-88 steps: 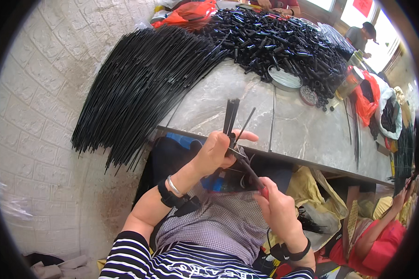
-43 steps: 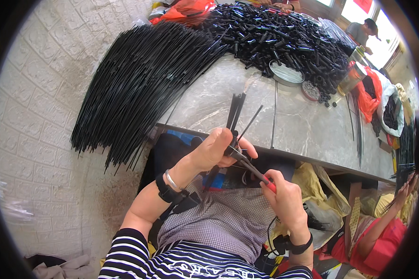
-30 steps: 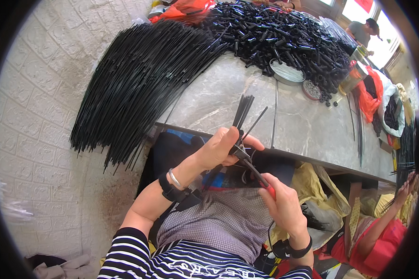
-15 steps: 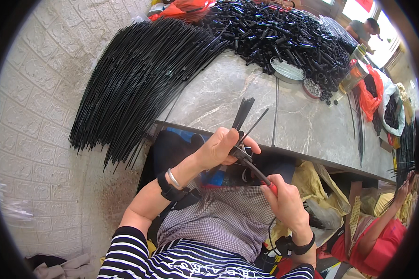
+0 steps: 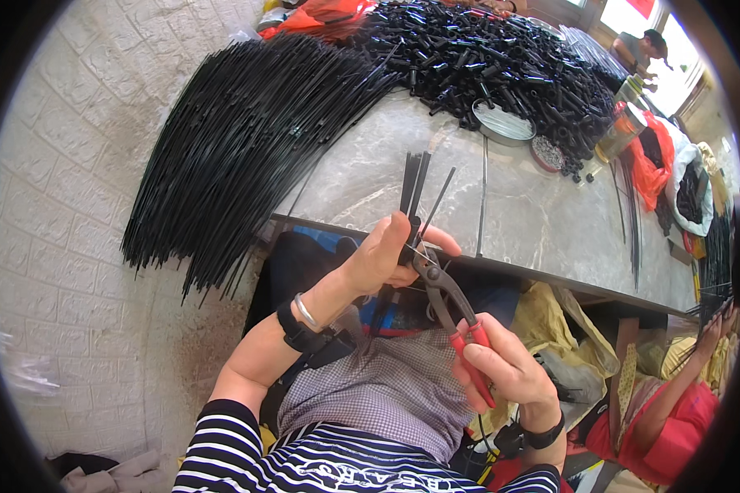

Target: Assembling components for umbrellas at a workstation in a factory setting.

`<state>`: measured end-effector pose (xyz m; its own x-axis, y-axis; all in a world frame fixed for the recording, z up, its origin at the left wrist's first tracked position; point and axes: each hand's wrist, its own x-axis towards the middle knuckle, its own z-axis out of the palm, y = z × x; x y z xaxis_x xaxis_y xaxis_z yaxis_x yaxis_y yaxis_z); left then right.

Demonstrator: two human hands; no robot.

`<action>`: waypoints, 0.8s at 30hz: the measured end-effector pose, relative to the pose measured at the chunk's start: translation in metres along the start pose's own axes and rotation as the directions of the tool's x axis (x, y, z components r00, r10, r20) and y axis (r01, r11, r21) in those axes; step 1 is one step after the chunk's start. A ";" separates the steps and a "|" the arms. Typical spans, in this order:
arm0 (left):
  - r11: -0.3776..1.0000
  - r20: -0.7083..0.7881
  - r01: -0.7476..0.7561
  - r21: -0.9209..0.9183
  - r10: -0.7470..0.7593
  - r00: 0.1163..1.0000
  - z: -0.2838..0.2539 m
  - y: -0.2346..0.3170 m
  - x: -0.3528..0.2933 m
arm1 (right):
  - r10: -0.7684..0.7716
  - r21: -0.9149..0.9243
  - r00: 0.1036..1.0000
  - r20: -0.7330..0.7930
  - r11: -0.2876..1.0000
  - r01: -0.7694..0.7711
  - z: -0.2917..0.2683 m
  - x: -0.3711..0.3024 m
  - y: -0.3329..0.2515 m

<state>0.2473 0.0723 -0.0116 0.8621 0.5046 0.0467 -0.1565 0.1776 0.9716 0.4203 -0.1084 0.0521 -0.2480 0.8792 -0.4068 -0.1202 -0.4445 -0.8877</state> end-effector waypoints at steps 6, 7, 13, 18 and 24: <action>0.999 0.026 -0.010 0.054 0.009 1.000 -0.001 0.002 -0.001 | 0.006 0.069 0.999 0.043 0.998 -0.009 -0.009 -0.002 -0.003; 0.994 0.009 -0.026 0.109 0.025 1.000 -0.001 0.002 -0.003 | 0.010 0.053 0.998 0.064 0.999 -0.013 -0.011 -0.002 -0.004; 0.971 -0.050 -0.054 0.231 0.067 0.996 0.005 0.006 -0.004 | 0.079 -0.051 0.995 0.061 0.996 -0.075 -0.004 0.001 -0.009; 0.977 -0.153 -0.079 0.200 0.110 0.982 0.010 -0.003 0.002 | -0.172 -0.490 0.980 -0.104 0.866 0.100 0.014 0.012 0.006; 0.996 -0.199 -0.061 -0.066 0.046 0.979 -0.005 -0.019 0.007 | -0.309 -0.743 0.921 -0.238 0.669 0.032 0.017 0.025 0.015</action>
<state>0.2541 0.0769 -0.0310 0.7406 0.6705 0.0446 -0.2398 0.2017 0.9496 0.3966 -0.0960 0.0327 0.0381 0.9877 -0.1517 0.6255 -0.1420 -0.7672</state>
